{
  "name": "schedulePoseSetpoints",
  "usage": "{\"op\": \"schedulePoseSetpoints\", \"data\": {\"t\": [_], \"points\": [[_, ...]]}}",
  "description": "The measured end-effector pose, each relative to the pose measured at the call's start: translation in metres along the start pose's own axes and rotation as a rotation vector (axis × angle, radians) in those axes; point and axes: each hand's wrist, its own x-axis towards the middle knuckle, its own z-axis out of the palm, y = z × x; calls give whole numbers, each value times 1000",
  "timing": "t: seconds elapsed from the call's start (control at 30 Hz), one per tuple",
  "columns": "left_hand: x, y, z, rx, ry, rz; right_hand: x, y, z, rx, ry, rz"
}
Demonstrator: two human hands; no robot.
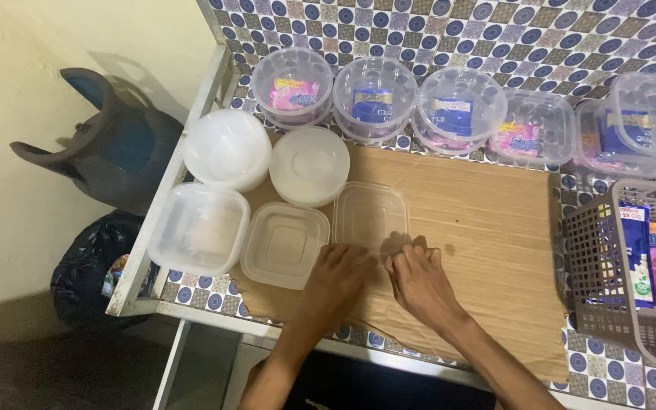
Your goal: The person opens plastic containers, removes small detergent packets, and places them into a brown plastic basket. The person repeats this process with multiple containers and packets throughout the clip.
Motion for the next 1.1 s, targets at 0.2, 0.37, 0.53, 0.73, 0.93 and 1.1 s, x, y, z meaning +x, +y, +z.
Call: {"op": "schedulePoseSetpoints", "data": {"t": [0.2, 0.37, 0.53, 0.73, 0.93, 1.1], "points": [[-4, 3, 2, 48, -4, 67, -10, -8, 7, 28, 40, -36], [-13, 8, -10, 82, -84, 35, -12, -18, 5, 67, -16, -29], [-30, 9, -34, 72, -98, 18, -7, -28, -2, 172, -38, 40], [-52, -5, -52, 131, -75, -70, 8, -44, -7, 239, -52, 12], [-66, -21, -65, 102, -143, -189, 26, -60, -7, 265, -289, 82], [-75, -32, -77, 27, -147, -261, 35, -67, -2, 308, -187, -63]]}}
